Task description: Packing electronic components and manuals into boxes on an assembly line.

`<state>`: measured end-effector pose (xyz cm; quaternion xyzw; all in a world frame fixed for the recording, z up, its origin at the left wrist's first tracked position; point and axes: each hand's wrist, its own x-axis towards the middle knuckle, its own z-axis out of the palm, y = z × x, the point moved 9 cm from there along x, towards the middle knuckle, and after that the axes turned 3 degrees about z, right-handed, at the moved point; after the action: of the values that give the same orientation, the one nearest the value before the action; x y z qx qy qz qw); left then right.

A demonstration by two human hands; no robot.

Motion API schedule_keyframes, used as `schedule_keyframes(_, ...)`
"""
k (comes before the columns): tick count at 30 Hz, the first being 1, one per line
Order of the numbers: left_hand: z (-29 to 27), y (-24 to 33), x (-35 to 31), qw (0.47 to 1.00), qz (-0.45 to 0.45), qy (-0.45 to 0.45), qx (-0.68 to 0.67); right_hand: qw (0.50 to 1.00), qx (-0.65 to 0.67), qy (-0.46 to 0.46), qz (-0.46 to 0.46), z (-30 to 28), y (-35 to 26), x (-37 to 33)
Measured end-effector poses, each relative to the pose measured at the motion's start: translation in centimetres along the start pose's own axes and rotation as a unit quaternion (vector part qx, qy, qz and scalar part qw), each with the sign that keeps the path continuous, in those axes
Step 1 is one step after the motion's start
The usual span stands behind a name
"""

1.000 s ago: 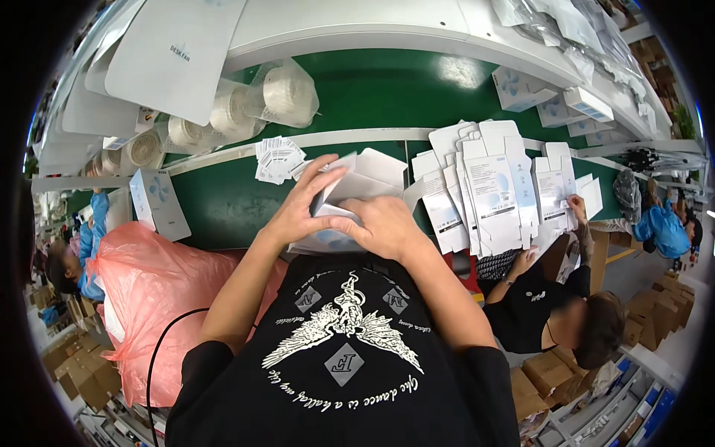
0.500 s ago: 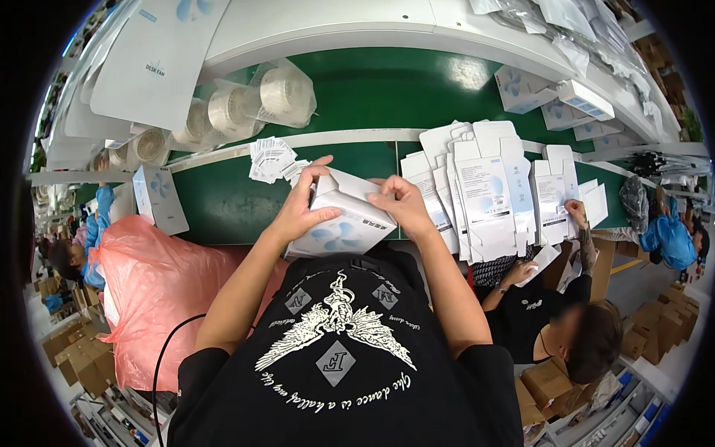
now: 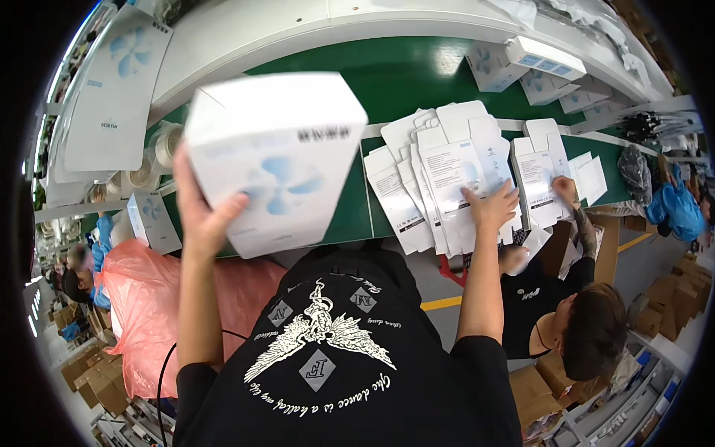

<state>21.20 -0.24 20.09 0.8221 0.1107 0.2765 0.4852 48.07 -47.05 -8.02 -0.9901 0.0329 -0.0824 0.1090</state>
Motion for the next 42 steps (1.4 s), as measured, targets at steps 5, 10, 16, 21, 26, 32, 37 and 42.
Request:
schedule_keyframes(5,-1.7,14.4,13.0,0.990,0.086,0.039,0.107,0.969,-0.025,-0.209,0.128,2.3,4.9,2.4)
schedule_keyframes(10,-3.9,14.3,24.3,0.969,0.005,0.064,0.237,0.962,-0.063,-0.228,0.133,2.7,6.4,3.3)
schedule_keyframes(16,-11.9,10.7,31.5,0.719,-0.011,-0.004,0.695,0.981,-0.112,-0.129,0.088,-3.2,3.8,4.8)
schedule_keyframes(21,10.7,15.6,16.3,0.820,0.331,-0.141,0.445,0.972,0.155,-0.152,0.086,-3.9,7.0,5.2)
schedule_keyframes(26,23.3,6.1,-1.7,0.766,0.437,-0.372,0.291,0.899,0.370,-0.225,0.067,-8.8,-3.7,5.3)
schedule_keyframes(32,17.6,0.8,0.4,0.931,0.341,-0.102,0.078,0.911,0.372,-0.085,-0.158,-20.0,-13.6,1.7)
schedule_keyframes(37,13.3,-2.7,1.3,0.993,0.075,-0.086,-0.017,0.914,0.109,0.098,-0.379,-23.4,-23.7,-8.4)
schedule_keyframes(42,8.8,-6.6,0.7,0.994,-0.107,-0.016,-0.020,0.875,0.272,0.194,-0.349,-16.6,-25.1,-12.3)
